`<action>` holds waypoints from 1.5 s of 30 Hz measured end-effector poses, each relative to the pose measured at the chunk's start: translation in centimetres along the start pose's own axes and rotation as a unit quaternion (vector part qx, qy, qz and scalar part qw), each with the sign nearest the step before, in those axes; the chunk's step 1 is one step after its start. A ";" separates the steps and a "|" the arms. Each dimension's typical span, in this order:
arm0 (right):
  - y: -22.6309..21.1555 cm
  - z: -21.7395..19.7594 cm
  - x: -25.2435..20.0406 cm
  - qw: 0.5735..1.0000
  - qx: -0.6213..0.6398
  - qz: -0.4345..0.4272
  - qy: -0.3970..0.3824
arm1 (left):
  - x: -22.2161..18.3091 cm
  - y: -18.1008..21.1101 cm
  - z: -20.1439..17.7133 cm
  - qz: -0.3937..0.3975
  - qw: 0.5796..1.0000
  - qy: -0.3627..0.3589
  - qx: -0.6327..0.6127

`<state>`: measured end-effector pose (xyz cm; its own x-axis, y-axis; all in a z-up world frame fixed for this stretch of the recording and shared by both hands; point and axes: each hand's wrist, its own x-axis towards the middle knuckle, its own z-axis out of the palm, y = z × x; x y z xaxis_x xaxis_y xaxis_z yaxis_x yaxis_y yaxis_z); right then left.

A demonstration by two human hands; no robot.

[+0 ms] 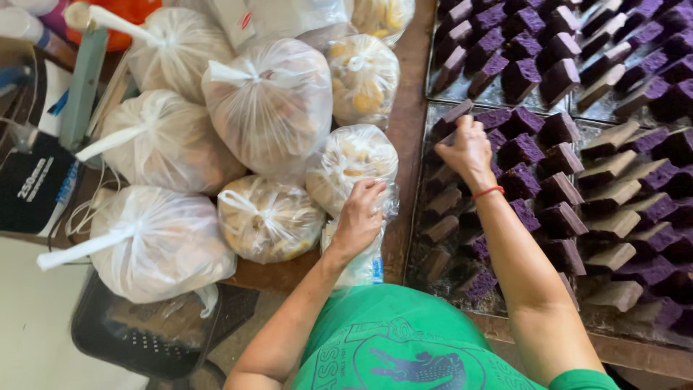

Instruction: The person picks up individual rectangular purple food items from a table and places them one by one into small plastic bags by hand.

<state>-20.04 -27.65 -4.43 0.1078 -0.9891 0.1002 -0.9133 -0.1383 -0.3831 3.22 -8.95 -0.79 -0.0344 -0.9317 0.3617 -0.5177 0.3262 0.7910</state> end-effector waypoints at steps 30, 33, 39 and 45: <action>-5.0 -8.8 -14.8 0.721 0.686 0.043 0.083 | 7.3 4.5 4.0 0.060 0.985 -0.128 -0.102; -5.5 -9.9 -15.5 0.906 0.377 -0.064 0.183 | 7.4 4.5 4.4 0.046 0.990 -0.104 -0.082; -6.4 -11.3 -15.3 0.946 0.214 -0.110 0.218 | 7.9 4.2 4.0 0.053 0.992 -0.085 -0.080; -6.8 -10.9 -15.1 0.939 0.251 -0.064 0.228 | 7.9 5.1 3.0 0.050 0.988 -0.102 -0.106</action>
<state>-19.74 -11.24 6.62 -0.0792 -0.8544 0.5135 -0.5918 -0.3742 -0.7140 -2.27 -15.15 4.62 -0.2587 -0.8986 0.3545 -0.3130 0.4252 0.8493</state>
